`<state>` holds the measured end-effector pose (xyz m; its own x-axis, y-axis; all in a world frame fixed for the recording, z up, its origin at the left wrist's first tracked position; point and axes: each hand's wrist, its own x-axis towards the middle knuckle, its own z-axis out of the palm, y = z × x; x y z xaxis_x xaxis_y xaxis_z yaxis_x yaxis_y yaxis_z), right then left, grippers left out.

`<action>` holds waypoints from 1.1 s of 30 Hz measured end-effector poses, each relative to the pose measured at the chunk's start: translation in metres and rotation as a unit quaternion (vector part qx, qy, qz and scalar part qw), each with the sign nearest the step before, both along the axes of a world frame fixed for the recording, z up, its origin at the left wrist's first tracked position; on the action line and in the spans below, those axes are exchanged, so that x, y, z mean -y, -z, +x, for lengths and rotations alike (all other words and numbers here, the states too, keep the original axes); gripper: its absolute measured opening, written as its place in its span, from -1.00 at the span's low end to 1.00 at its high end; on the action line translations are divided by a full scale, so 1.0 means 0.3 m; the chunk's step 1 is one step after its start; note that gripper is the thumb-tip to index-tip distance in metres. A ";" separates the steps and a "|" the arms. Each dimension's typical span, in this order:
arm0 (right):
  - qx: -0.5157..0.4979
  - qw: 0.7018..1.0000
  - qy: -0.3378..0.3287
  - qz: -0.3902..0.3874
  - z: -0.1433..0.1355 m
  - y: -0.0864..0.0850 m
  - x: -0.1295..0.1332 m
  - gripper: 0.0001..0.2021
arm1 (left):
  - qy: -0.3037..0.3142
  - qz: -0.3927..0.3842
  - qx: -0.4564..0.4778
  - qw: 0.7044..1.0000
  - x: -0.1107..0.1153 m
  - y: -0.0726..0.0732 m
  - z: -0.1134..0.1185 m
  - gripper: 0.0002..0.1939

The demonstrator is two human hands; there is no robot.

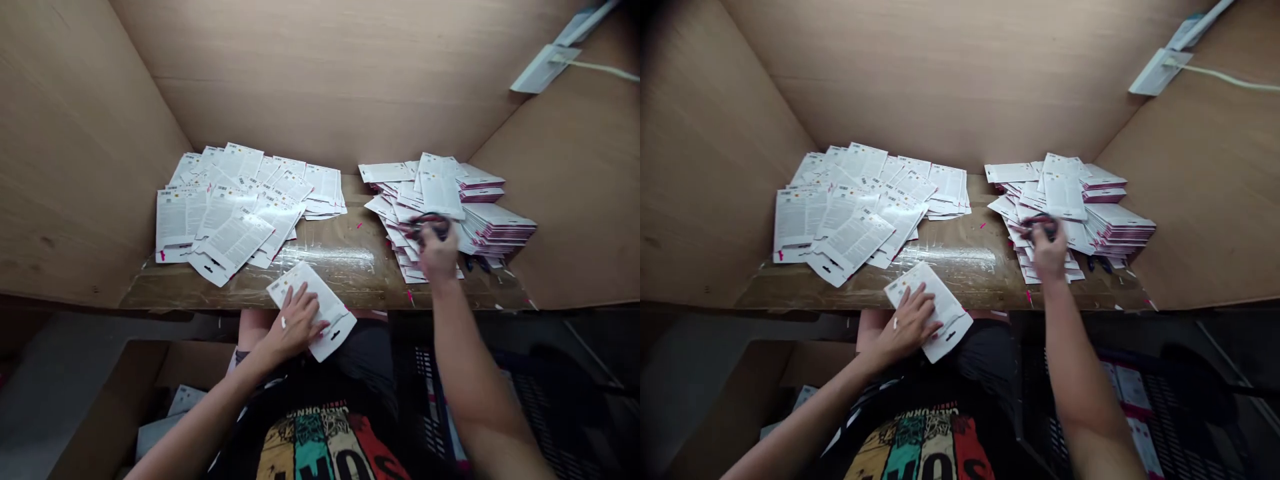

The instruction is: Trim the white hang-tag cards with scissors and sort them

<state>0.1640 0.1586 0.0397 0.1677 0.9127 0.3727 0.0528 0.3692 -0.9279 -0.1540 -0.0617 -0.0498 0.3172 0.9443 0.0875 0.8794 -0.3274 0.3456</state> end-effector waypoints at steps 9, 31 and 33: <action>0.178 0.969 -0.170 0.011 -0.183 0.314 0.417 -0.80 | 0.113 -0.010 -0.048 0.992 -0.342 -0.027 -0.004 -0.23; -0.026 0.979 -0.158 -0.128 -0.130 0.327 0.513 -0.72 | 0.108 0.060 -0.141 0.982 -0.205 -0.026 0.085 -0.55; -0.004 0.972 -0.166 -0.167 -0.124 0.330 0.510 -0.67 | 0.098 0.068 -0.107 0.987 -0.157 0.011 0.068 -0.37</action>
<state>0.1269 0.0056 -0.0593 -0.1543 0.9869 0.0466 -0.0261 0.0431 -0.9987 -0.1334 -0.0146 -0.0530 0.5177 0.8470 0.1207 0.8427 -0.5292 0.0992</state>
